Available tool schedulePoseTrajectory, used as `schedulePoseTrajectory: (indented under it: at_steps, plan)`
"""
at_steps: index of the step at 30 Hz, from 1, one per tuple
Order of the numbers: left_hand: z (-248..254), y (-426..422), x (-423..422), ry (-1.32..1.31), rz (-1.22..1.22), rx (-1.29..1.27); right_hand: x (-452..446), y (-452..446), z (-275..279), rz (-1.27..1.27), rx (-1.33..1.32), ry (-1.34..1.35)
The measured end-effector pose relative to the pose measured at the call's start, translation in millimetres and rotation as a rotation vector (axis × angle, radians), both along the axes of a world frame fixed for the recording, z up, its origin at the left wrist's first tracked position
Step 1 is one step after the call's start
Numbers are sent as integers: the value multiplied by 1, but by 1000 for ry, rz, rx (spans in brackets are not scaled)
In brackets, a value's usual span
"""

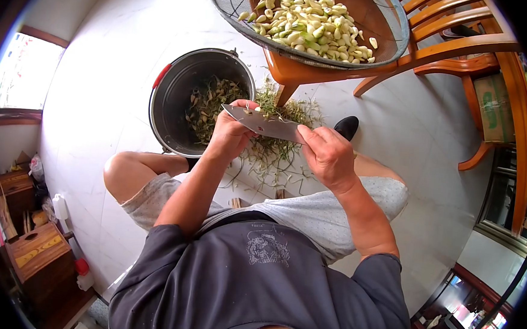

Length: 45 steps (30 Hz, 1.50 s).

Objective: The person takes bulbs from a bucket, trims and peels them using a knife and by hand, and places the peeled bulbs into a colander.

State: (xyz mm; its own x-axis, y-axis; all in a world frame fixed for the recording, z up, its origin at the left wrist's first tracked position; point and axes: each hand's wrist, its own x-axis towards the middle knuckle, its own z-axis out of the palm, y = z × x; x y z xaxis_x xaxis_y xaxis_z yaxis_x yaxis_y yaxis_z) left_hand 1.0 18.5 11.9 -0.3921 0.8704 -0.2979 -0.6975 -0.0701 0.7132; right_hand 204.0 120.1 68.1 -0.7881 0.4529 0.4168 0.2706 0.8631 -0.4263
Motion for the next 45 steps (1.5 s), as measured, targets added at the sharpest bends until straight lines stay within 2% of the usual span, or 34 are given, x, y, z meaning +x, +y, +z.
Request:
schedulePoseTrajectory:
  at_steps: [10,14,22,28,38,44,45]
  plan:
    - [-9,0,3,-156,35,133,0,1,-1,-7,9,7]
    - [-23,-3,0,-137,-1,160,1,0,-1,-16,-3,0]
    - [-23,-1,6,-174,20,197,2,-1,0,-30,-26,-12]
    - [-28,3,8,-77,51,229,5,-1,-3,-31,-44,-9]
    - [-21,6,11,-72,41,238,9,-1,-4,-49,-83,-24]
    - [-13,5,5,-122,-99,352,26,18,-46,-260,-137,-217]
    - [-6,5,5,-145,-118,395,23,19,-43,-277,-154,-163]
